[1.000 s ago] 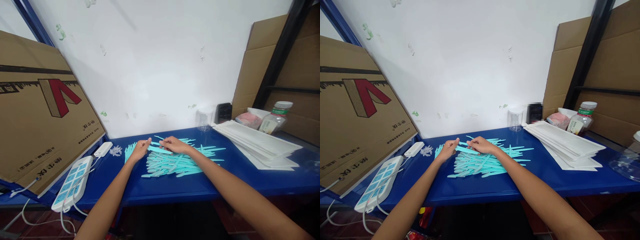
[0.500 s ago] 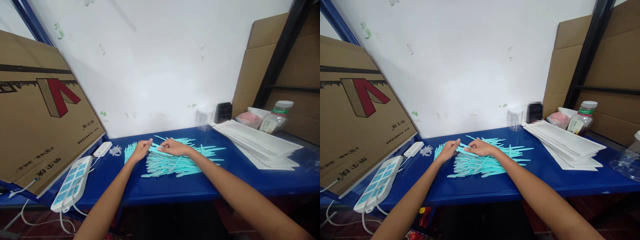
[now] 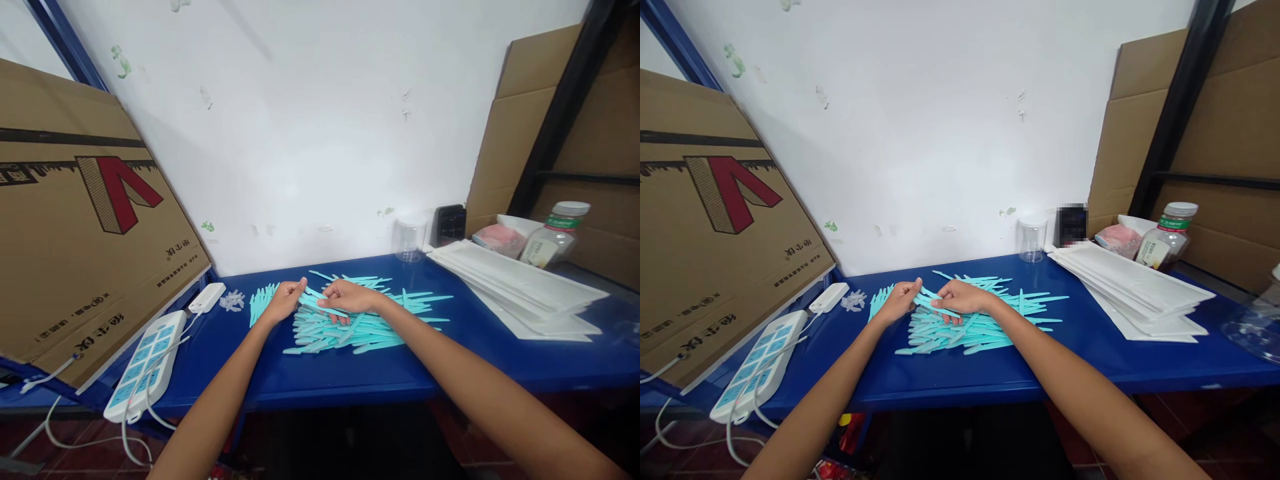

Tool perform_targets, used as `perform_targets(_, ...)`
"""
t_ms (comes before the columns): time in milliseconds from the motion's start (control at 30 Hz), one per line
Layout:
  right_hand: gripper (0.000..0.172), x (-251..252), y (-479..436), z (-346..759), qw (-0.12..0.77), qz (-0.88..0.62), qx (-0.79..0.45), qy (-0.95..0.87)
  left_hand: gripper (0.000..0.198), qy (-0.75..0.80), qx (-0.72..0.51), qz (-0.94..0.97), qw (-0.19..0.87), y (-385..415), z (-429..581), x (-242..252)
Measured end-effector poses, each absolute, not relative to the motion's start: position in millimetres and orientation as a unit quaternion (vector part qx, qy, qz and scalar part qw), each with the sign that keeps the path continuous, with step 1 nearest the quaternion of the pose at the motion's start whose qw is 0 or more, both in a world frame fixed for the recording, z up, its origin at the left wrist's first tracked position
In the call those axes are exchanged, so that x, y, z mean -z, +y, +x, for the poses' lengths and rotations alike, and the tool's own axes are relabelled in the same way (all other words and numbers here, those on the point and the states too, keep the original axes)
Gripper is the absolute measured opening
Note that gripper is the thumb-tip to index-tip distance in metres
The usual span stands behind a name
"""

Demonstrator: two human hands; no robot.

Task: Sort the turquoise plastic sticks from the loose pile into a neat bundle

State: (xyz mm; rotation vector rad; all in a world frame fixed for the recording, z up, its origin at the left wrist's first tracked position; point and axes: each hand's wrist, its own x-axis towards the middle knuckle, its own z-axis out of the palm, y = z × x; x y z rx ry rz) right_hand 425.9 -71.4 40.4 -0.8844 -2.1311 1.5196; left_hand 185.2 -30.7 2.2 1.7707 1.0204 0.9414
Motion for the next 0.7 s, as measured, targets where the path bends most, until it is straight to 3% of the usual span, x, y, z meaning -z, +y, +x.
perform_targets(700,0.05,-37,-64,427,0.173,-0.279,-0.547,-0.77,0.06,0.374,-0.369,0.71,0.469,-37,186,-11)
